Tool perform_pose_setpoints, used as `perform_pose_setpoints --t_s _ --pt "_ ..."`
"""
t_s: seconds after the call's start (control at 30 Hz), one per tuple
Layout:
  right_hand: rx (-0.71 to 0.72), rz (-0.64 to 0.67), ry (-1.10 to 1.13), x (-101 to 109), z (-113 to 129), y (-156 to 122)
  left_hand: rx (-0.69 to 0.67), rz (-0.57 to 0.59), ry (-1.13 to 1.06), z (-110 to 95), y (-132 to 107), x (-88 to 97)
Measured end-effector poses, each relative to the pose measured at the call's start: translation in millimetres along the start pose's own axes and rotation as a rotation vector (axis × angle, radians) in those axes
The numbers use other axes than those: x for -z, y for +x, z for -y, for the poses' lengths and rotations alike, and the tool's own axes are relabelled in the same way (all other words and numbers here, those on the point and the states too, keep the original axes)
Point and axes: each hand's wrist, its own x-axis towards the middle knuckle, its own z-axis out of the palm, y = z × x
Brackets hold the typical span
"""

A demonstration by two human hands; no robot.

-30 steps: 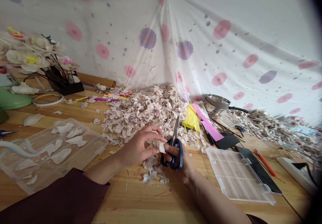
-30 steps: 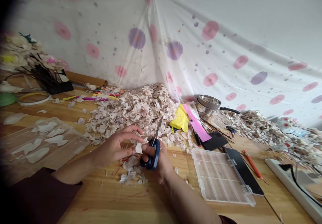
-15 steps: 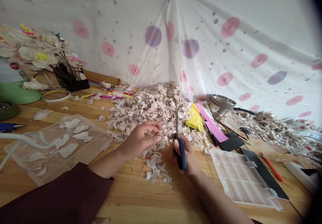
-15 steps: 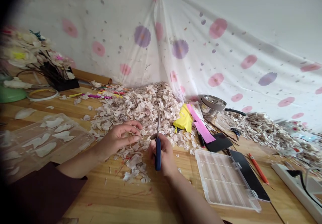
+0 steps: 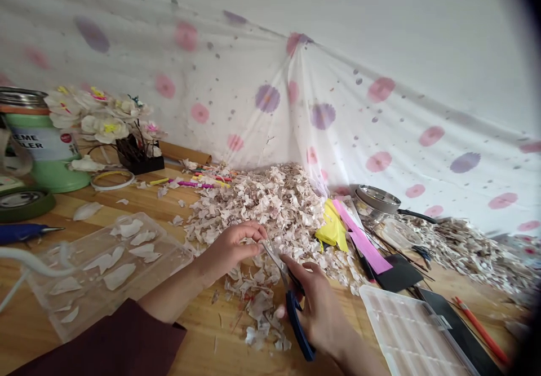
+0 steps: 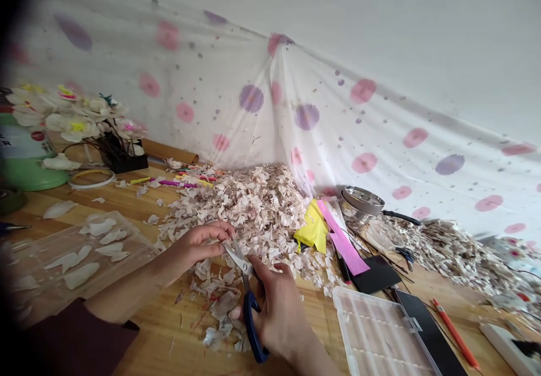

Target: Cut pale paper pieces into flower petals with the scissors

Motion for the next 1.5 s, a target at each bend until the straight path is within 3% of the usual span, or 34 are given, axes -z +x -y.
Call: perform_pose_setpoints --t_s 0.57,1.0,1.5 --pt "-0.010 0.056 -0.075 -5.6 -7.1 1.7 -0.029 0.101 0.134 -4.7 1.3 7.1" --pt "-0.037 0.048 -0.056 -7.5 -6.9 1.2 -0.026 0.100 0.112 -7.0 0.2 7.7" --pt "-0.036 -0.021 -0.078 -13.2 -11.4 2.2 -0.058 0.022 0.072 -6.0 0.7 8.3"
